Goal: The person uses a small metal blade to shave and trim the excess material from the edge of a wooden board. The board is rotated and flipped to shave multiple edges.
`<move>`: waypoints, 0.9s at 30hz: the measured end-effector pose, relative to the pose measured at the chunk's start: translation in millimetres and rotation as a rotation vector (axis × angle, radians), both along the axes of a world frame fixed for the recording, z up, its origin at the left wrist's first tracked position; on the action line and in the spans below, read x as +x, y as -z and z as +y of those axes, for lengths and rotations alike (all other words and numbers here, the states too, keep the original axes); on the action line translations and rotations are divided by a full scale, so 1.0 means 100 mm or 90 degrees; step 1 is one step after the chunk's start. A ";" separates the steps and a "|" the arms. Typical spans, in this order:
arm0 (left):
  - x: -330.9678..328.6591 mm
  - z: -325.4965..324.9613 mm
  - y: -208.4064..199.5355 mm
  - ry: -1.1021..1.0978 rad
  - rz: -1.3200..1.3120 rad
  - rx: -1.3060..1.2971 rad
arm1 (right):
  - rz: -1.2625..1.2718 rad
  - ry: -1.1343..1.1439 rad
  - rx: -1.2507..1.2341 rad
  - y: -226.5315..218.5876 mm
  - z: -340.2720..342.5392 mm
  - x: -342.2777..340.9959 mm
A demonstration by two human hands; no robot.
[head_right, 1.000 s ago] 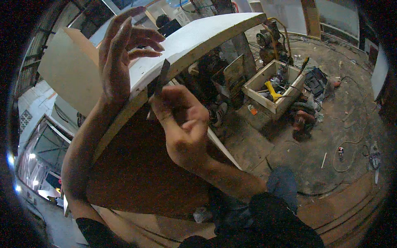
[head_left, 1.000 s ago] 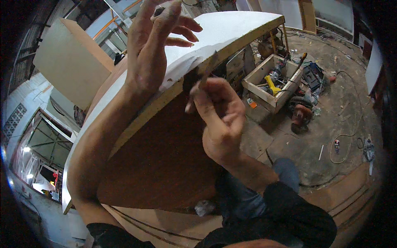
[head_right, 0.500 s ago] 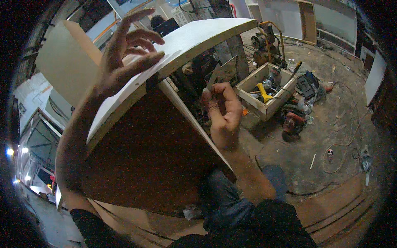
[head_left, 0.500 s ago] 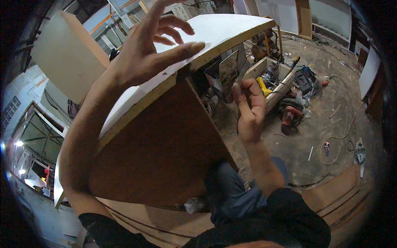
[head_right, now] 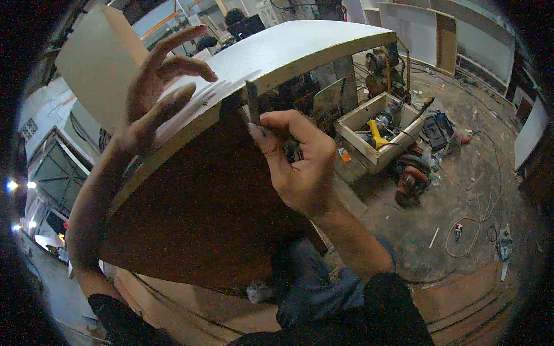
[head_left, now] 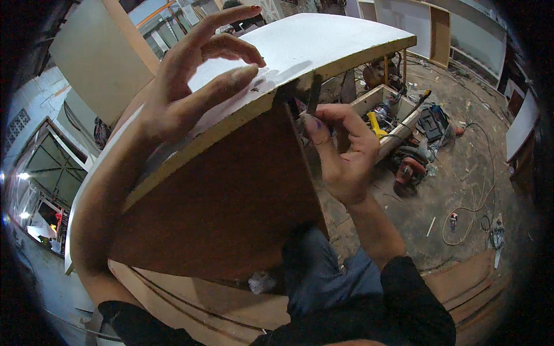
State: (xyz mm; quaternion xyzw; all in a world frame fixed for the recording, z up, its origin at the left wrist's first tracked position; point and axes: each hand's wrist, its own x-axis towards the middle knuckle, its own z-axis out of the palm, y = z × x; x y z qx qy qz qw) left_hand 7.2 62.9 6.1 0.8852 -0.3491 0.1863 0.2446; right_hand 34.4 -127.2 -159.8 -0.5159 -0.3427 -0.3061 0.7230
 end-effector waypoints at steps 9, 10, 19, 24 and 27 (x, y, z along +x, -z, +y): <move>-0.05 0.00 0.03 0.042 0.026 0.003 | 0.054 -0.081 0.115 0.01 0.22 -0.04; -0.06 0.01 0.00 0.036 0.030 0.018 | 0.059 -0.084 0.133 -0.01 0.24 -0.03; -0.01 0.01 0.01 0.027 0.008 0.044 | 0.120 -0.089 0.149 -0.07 0.19 0.05; 0.10 -0.12 -0.08 0.053 -0.053 0.050 | 0.116 -0.196 0.223 0.01 0.32 0.13; 0.22 -0.33 -0.16 0.030 -0.071 0.069 | 0.119 -0.234 0.231 0.00 0.33 0.10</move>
